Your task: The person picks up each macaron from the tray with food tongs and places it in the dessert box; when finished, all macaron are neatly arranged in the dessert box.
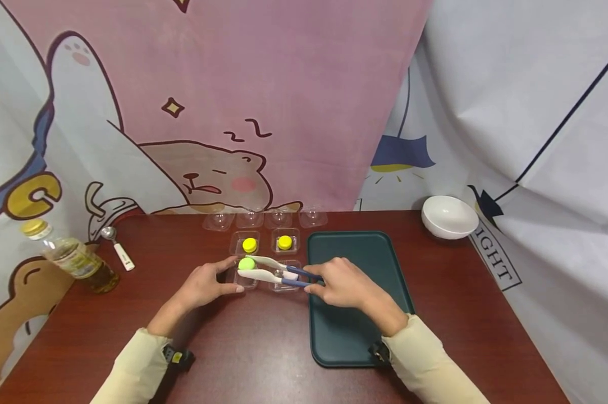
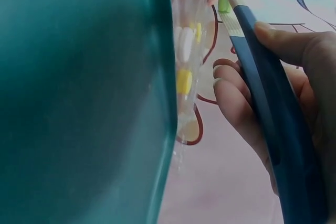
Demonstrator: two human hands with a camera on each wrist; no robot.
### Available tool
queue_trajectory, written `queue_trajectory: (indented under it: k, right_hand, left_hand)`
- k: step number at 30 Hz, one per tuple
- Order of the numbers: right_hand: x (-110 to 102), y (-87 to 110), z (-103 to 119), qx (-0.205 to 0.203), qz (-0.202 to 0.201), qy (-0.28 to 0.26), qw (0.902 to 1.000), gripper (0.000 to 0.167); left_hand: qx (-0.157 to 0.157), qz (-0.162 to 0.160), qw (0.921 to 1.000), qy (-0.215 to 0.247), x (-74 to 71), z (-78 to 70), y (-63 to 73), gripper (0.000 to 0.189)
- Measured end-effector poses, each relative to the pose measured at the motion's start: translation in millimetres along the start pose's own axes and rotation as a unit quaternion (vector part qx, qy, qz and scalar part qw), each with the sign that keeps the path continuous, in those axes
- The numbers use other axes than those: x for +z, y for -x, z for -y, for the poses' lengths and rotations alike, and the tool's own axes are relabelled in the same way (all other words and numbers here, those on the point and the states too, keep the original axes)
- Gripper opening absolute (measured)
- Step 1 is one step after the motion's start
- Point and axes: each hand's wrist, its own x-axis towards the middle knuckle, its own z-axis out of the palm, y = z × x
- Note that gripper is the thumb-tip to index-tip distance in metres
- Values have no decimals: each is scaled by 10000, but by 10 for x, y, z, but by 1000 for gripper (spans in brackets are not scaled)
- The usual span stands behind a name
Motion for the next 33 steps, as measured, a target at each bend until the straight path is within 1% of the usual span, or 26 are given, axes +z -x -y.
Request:
queue_trajectory:
  k: [5, 9, 15, 27, 33]
  right_hand:
    - [91, -56, -3, -8, 141, -13, 9999, 39]
    - [121, -80, 7, 8, 192, -42, 9998, 38]
    - [114, -82, 18, 32, 182, -11, 9998, 36]
    - [124, -91, 16, 50, 171, 33, 9998, 37]
    - [133, -93, 12, 73, 152, 71, 9998, 37]
  left_hand:
    - [9, 1, 10000, 48, 8, -1, -7, 84]
    - [4, -14, 10000, 66, 17, 4, -7, 84]
    - [-16, -23, 10000, 78, 16, 6, -4, 84]
    - [93, -101, 9999, 19, 7, 17, -12, 82]
    - [40, -75, 10000, 48, 7, 9, -15, 82]
